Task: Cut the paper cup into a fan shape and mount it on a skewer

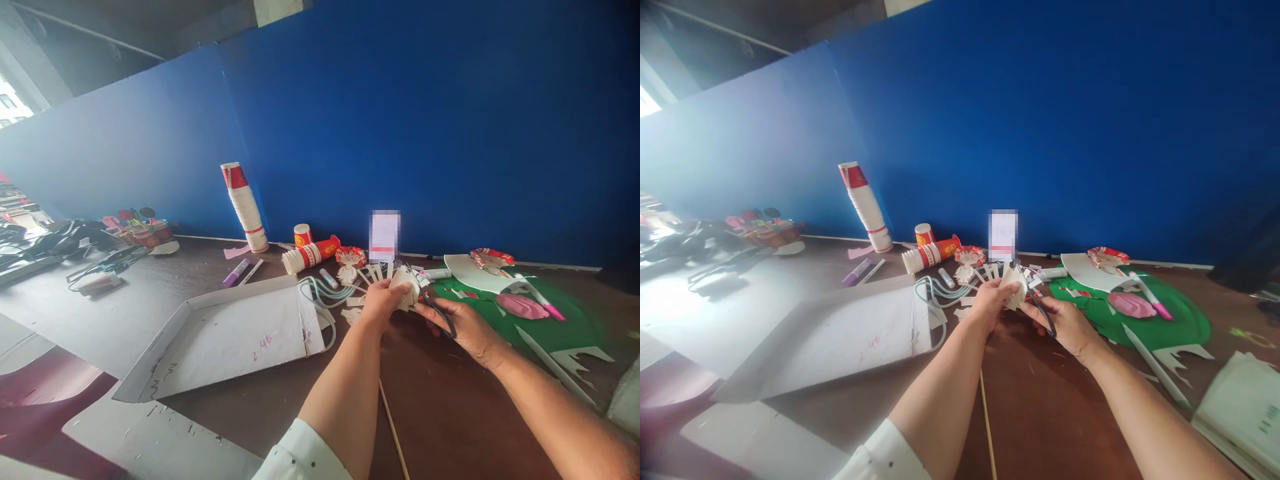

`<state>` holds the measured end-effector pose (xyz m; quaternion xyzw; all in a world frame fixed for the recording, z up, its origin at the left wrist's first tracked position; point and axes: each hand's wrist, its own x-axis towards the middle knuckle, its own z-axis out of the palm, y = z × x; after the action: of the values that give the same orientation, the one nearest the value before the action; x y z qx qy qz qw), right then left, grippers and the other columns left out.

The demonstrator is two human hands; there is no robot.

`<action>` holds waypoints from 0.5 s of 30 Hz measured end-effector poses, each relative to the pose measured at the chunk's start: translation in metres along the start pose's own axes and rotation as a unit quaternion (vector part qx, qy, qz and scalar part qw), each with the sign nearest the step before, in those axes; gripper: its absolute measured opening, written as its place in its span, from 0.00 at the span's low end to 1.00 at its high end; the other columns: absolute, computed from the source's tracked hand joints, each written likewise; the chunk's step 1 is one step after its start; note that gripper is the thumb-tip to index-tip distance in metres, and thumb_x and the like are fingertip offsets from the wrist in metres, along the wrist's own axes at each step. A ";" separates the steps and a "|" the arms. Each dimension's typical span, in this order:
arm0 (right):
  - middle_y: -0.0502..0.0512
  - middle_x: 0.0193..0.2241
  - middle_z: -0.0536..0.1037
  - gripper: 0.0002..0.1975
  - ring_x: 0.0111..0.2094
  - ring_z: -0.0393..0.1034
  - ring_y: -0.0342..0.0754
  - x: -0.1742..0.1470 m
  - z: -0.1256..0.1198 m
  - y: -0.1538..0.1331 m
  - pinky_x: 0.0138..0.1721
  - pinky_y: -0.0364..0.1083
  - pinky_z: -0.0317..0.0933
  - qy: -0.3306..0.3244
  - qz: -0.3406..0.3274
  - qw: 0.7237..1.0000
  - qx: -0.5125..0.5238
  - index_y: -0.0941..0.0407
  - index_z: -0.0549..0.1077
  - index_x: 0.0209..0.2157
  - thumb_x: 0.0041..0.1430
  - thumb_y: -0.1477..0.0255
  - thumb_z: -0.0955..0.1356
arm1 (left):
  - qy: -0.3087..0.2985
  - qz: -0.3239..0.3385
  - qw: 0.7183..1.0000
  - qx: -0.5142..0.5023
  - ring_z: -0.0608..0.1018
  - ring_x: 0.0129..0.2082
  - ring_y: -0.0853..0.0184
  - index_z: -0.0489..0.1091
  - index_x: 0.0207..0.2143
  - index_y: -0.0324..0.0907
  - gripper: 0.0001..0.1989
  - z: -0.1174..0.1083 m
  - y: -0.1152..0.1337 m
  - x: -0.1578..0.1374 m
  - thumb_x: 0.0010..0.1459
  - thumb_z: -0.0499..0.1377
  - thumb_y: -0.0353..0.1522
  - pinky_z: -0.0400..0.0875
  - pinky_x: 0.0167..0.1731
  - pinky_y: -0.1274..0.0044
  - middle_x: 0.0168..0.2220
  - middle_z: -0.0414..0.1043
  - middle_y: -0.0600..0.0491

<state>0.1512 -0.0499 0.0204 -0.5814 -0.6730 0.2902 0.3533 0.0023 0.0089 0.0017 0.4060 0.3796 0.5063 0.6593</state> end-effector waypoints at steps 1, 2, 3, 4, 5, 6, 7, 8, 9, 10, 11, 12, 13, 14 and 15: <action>0.50 0.18 0.73 0.24 0.22 0.68 0.48 0.000 0.000 0.000 0.25 0.46 0.59 -0.001 0.003 1.000 0.002 0.52 0.70 0.19 0.54 0.48 0.67 | 0.003 -0.002 1.000 0.000 0.74 0.26 0.66 0.76 0.33 0.34 0.13 0.000 0.000 0.001 0.46 0.68 0.34 0.70 0.33 0.72 0.28 0.74 0.46; 0.50 0.18 0.73 0.23 0.22 0.68 0.48 0.001 0.000 0.000 0.25 0.46 0.60 -0.001 0.007 1.000 0.005 0.52 0.70 0.19 0.54 0.48 0.67 | 0.006 -0.004 1.000 0.000 0.74 0.26 0.65 0.76 0.33 0.34 0.14 0.000 -0.001 0.001 0.46 0.68 0.34 0.70 0.33 0.72 0.28 0.74 0.46; 0.50 0.18 0.73 0.23 0.22 0.67 0.47 0.001 0.000 0.000 0.25 0.46 0.60 -0.002 0.011 1.000 0.008 0.52 0.70 0.19 0.54 0.48 0.67 | 0.008 -0.005 1.000 0.001 0.74 0.27 0.65 0.76 0.33 0.34 0.14 0.000 -0.001 0.001 0.46 0.67 0.35 0.70 0.33 0.72 0.28 0.74 0.46; 0.49 0.18 0.72 0.23 0.22 0.67 0.47 0.001 0.000 0.000 0.26 0.46 0.60 -0.003 0.015 1.000 0.011 0.52 0.70 0.19 0.54 0.48 0.67 | 0.009 -0.006 1.000 0.001 0.74 0.26 0.66 0.76 0.33 0.34 0.14 0.000 -0.001 0.002 0.46 0.67 0.35 0.70 0.33 0.72 0.28 0.74 0.47; 0.49 0.18 0.72 0.23 0.22 0.67 0.47 0.001 0.000 0.000 0.26 0.46 0.60 -0.005 0.017 1.000 0.013 0.53 0.70 0.18 0.54 0.48 0.67 | 0.010 -0.006 1.000 -0.001 0.74 0.26 0.66 0.76 0.33 0.35 0.13 0.000 -0.001 0.002 0.45 0.67 0.35 0.70 0.32 0.72 0.28 0.74 0.47; 0.49 0.18 0.72 0.23 0.22 0.67 0.47 0.001 -0.001 -0.001 0.26 0.46 0.60 -0.009 0.019 1.000 0.013 0.53 0.69 0.18 0.54 0.48 0.67 | 0.010 -0.006 1.000 -0.005 0.73 0.26 0.66 0.76 0.32 0.35 0.13 0.000 -0.001 0.001 0.45 0.67 0.35 0.70 0.32 0.73 0.28 0.74 0.47; 0.49 0.18 0.72 0.24 0.22 0.67 0.47 0.001 -0.001 -0.001 0.26 0.45 0.60 -0.012 0.021 1.000 0.013 0.53 0.69 0.18 0.53 0.48 0.67 | 0.009 -0.005 1.000 -0.009 0.73 0.25 0.67 0.76 0.32 0.35 0.13 0.001 -0.001 0.001 0.45 0.67 0.34 0.69 0.31 0.73 0.28 0.74 0.47; 0.49 0.18 0.71 0.24 0.22 0.66 0.47 0.001 -0.001 -0.002 0.26 0.45 0.60 -0.013 0.023 1.000 0.014 0.53 0.69 0.18 0.53 0.48 0.67 | 0.007 -0.005 1.000 -0.014 0.73 0.25 0.67 0.75 0.32 0.35 0.13 0.001 0.000 0.001 0.45 0.67 0.34 0.68 0.31 0.73 0.27 0.73 0.47; 0.49 0.17 0.71 0.23 0.22 0.66 0.46 0.001 -0.001 -0.003 0.26 0.45 0.59 -0.014 0.024 1.000 0.015 0.53 0.70 0.18 0.54 0.48 0.67 | 0.005 -0.005 1.000 -0.018 0.72 0.24 0.67 0.75 0.31 0.35 0.12 0.001 0.000 0.000 0.45 0.67 0.34 0.68 0.30 0.73 0.27 0.73 0.47; 0.49 0.17 0.71 0.23 0.22 0.66 0.46 0.001 -0.001 -0.004 0.26 0.45 0.59 -0.014 0.024 0.999 0.016 0.53 0.70 0.19 0.54 0.48 0.67 | 0.003 -0.006 1.000 -0.020 0.72 0.23 0.68 0.75 0.31 0.35 0.11 0.001 0.001 0.000 0.45 0.66 0.33 0.67 0.29 0.74 0.26 0.72 0.48; 0.48 0.17 0.70 0.23 0.22 0.65 0.46 0.001 -0.001 -0.004 0.26 0.45 0.59 -0.015 0.026 0.999 0.018 0.53 0.70 0.19 0.54 0.48 0.67 | 0.000 -0.007 1.000 -0.023 0.71 0.23 0.68 0.75 0.31 0.35 0.11 0.001 0.001 -0.001 0.45 0.66 0.33 0.67 0.28 0.74 0.25 0.72 0.48; 0.48 0.17 0.70 0.23 0.22 0.65 0.46 0.000 -0.001 -0.005 0.25 0.45 0.58 -0.016 0.026 0.999 0.020 0.53 0.70 0.19 0.54 0.48 0.67 | -0.004 -0.007 1.000 -0.026 0.71 0.22 0.69 0.75 0.31 0.35 0.10 0.002 0.002 -0.001 0.46 0.65 0.32 0.66 0.27 0.74 0.25 0.71 0.48; 0.48 0.17 0.70 0.23 0.21 0.65 0.45 0.000 -0.001 -0.005 0.25 0.45 0.58 -0.017 0.025 0.999 0.022 0.53 0.70 0.19 0.54 0.48 0.67 | -0.007 -0.006 1.000 -0.030 0.70 0.22 0.69 0.74 0.30 0.35 0.10 0.002 0.003 -0.002 0.46 0.65 0.32 0.65 0.27 0.75 0.24 0.71 0.49; 0.48 0.17 0.69 0.23 0.21 0.65 0.45 0.000 -0.001 -0.004 0.25 0.44 0.57 -0.018 0.025 0.999 0.023 0.53 0.70 0.19 0.54 0.48 0.67 | -0.009 -0.005 0.999 -0.034 0.70 0.21 0.69 0.74 0.30 0.35 0.09 0.002 0.003 -0.002 0.46 0.65 0.32 0.65 0.26 0.75 0.24 0.71 0.49; 0.48 0.17 0.69 0.23 0.21 0.64 0.45 0.000 -0.001 -0.004 0.24 0.44 0.57 -0.019 0.027 0.999 0.025 0.53 0.70 0.19 0.53 0.48 0.67 | -0.010 -0.005 0.999 -0.038 0.70 0.21 0.69 0.74 0.30 0.35 0.09 0.002 0.003 -0.002 0.45 0.65 0.32 0.64 0.26 0.75 0.24 0.71 0.49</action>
<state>0.1500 -0.0500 0.0241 -0.5849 -0.6562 0.3270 0.3470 0.0028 0.0072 0.0054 0.3835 0.3553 0.5132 0.6807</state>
